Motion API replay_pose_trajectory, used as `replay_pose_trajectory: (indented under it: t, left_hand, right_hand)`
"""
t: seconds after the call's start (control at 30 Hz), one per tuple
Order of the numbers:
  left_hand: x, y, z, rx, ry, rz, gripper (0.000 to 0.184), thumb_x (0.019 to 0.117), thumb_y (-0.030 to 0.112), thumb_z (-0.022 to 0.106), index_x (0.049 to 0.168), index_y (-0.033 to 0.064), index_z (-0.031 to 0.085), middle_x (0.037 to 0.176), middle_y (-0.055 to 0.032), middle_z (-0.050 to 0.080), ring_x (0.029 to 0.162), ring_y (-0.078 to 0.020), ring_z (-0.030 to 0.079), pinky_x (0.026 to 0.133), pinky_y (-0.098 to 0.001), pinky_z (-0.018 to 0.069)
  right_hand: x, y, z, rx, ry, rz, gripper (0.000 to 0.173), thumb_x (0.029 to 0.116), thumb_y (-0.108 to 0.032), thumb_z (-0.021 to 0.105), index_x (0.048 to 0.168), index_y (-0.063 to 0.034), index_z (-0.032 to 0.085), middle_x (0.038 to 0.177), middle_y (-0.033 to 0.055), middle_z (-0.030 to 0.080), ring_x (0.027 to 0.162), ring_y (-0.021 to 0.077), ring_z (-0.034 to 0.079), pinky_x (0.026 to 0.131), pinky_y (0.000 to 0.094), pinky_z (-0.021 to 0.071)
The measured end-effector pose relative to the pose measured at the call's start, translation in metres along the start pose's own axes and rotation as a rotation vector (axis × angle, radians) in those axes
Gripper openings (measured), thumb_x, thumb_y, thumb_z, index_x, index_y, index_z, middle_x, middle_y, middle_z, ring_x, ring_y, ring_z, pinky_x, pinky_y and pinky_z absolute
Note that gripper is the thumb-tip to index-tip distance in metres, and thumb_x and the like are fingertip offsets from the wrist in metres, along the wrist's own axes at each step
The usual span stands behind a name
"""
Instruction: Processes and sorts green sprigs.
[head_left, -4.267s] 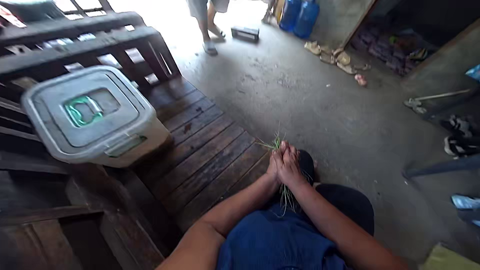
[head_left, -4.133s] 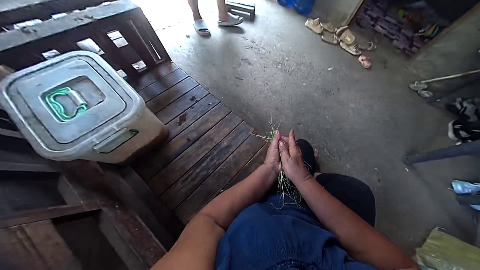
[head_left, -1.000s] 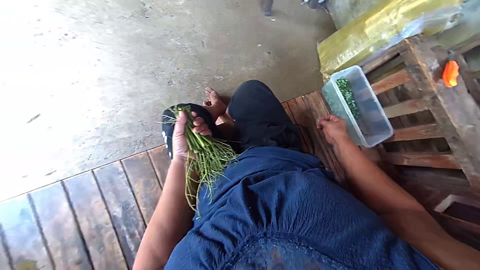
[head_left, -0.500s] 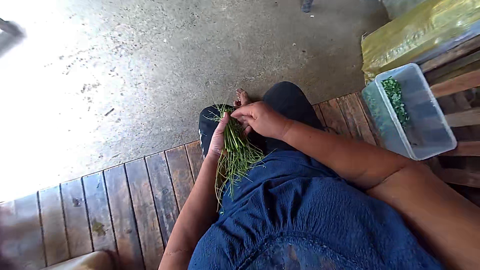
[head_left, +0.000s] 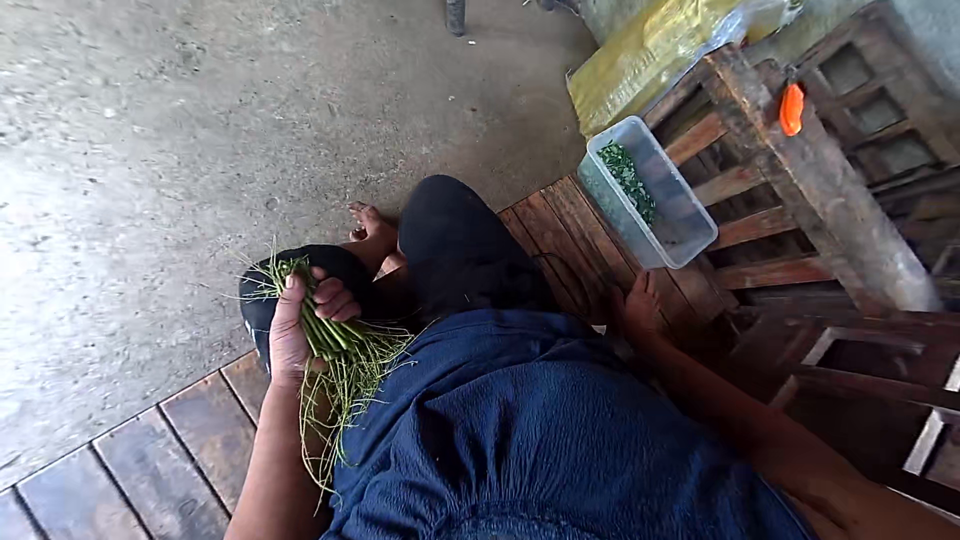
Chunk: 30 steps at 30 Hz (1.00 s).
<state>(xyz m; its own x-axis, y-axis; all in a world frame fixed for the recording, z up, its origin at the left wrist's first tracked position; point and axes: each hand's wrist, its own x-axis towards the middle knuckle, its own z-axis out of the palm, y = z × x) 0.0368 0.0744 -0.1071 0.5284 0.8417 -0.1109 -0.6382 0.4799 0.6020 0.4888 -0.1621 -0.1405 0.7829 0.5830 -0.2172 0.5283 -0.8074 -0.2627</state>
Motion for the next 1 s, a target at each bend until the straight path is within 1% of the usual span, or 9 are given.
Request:
replay_pose_trajectory:
  t: [0.07,0.17,0.33,0.43,0.5,0.67,0.8,0.87,1.0]
  left_hand:
    - [0.002,0.001,0.002,0.026,0.009,-0.011,0.031,0.1093,0.036,0.038,0.11,0.016,0.062,0.077,0.0068,0.061,0.062,-0.003,0.06,0.06,-0.0159,0.0526]
    - [0.003,0.001,0.002,0.03,0.026,-0.021,0.034,0.1093,0.037,0.036,0.11,0.016,0.062,0.077,0.0064,0.061,0.062,-0.0037,0.06,0.06,-0.0165,0.0527]
    - [0.0,0.003,0.004,-0.003,-0.017,-0.01,0.028,0.1033,0.038,0.055,0.112,0.013,0.064,0.078,0.0042,0.062,0.064,-0.0057,0.062,0.062,-0.0186,0.0549]
    - [0.003,0.002,0.007,0.013,-0.031,0.008,0.029,0.0999,0.04,0.061,0.111,0.0139,0.067,0.077,0.0048,0.065,0.064,-0.0059,0.065,0.063,-0.0188,0.0565]
    - [0.003,-0.001,0.007,0.039,-0.017,0.02,0.028,0.1014,0.04,0.058,0.11,0.0158,0.067,0.076,0.0066,0.065,0.063,-0.004,0.064,0.061,-0.0172,0.0554]
    - [0.003,-0.004,0.003,-0.032,-0.02,-0.004,0.028,0.104,0.037,0.055,0.111,0.013,0.067,0.078,0.0038,0.066,0.065,-0.0056,0.065,0.06,-0.019,0.0568]
    - [0.002,-0.002,0.006,0.013,0.012,-0.026,0.03,0.1076,0.035,0.044,0.109,0.0134,0.064,0.076,0.0041,0.063,0.062,-0.0055,0.063,0.06,-0.0191,0.0561]
    - [-0.001,-0.002,0.007,0.047,0.022,-0.007,0.031,0.1084,0.036,0.038,0.108,0.0157,0.062,0.073,0.0062,0.061,0.06,-0.0041,0.06,0.06,-0.0184,0.0541]
    - [-0.007,-0.002,0.003,0.006,-0.009,0.026,0.026,0.1059,0.038,0.049,0.11,0.0158,0.063,0.074,0.0054,0.062,0.06,-0.0055,0.061,0.059,-0.0192,0.0536]
  right_hand:
    - [0.01,0.003,0.015,-0.05,-0.009,0.05,0.076,0.1054,-0.036,0.052,0.16,0.0055,0.02,0.168,0.0318,0.007,0.156,0.0472,0.01,0.124,0.0631,0.0131]
    - [0.019,-0.02,0.031,-0.044,-0.028,-0.155,0.066,0.106,-0.024,0.051,0.158,0.0073,0.025,0.167,0.0331,0.01,0.156,0.049,0.009,0.124,0.0653,0.0102]
    - [0.025,-0.045,0.044,-0.005,-0.041,-0.526,0.054,0.0979,-0.004,0.057,0.151,-0.003,0.048,0.162,0.0284,0.031,0.149,0.0499,0.031,0.119,0.0651,0.0289]
    - [0.026,-0.035,0.031,0.091,0.004,-0.628,0.029,0.0986,-0.001,0.054,0.123,0.0043,0.07,0.135,0.0275,0.061,0.124,0.0466,0.058,0.106,0.0579,0.0466]
    - [0.022,-0.027,0.016,0.067,-0.065,-0.612,0.025,0.0992,0.0,0.051,0.112,0.0107,0.068,0.122,0.0304,0.065,0.117,0.045,0.063,0.104,0.052,0.0493]
    - [0.029,-0.096,-0.041,0.065,-0.237,-0.196,0.031,0.1064,-0.013,0.048,0.13,0.0028,0.061,0.126,0.024,0.066,0.12,0.0368,0.064,0.105,0.0517,0.0483]
    - [0.007,-0.203,-0.072,0.391,-0.256,-0.707,0.027,0.1058,-0.008,0.05,0.124,0.0028,0.065,0.101,0.017,0.073,0.092,0.0262,0.071,0.09,0.0441,0.0574]
    - [-0.005,-0.239,-0.088,0.383,-0.371,-0.927,0.033,0.1033,0.002,0.041,0.124,0.0029,0.067,0.11,0.017,0.072,0.099,0.0257,0.07,0.093,0.0428,0.0555]
    - [-0.013,-0.239,-0.093,0.298,-0.521,-0.836,0.025,0.1061,-0.008,0.048,0.12,0.0006,0.067,0.114,0.0165,0.069,0.098,0.0237,0.069,0.091,0.0425,0.0562]
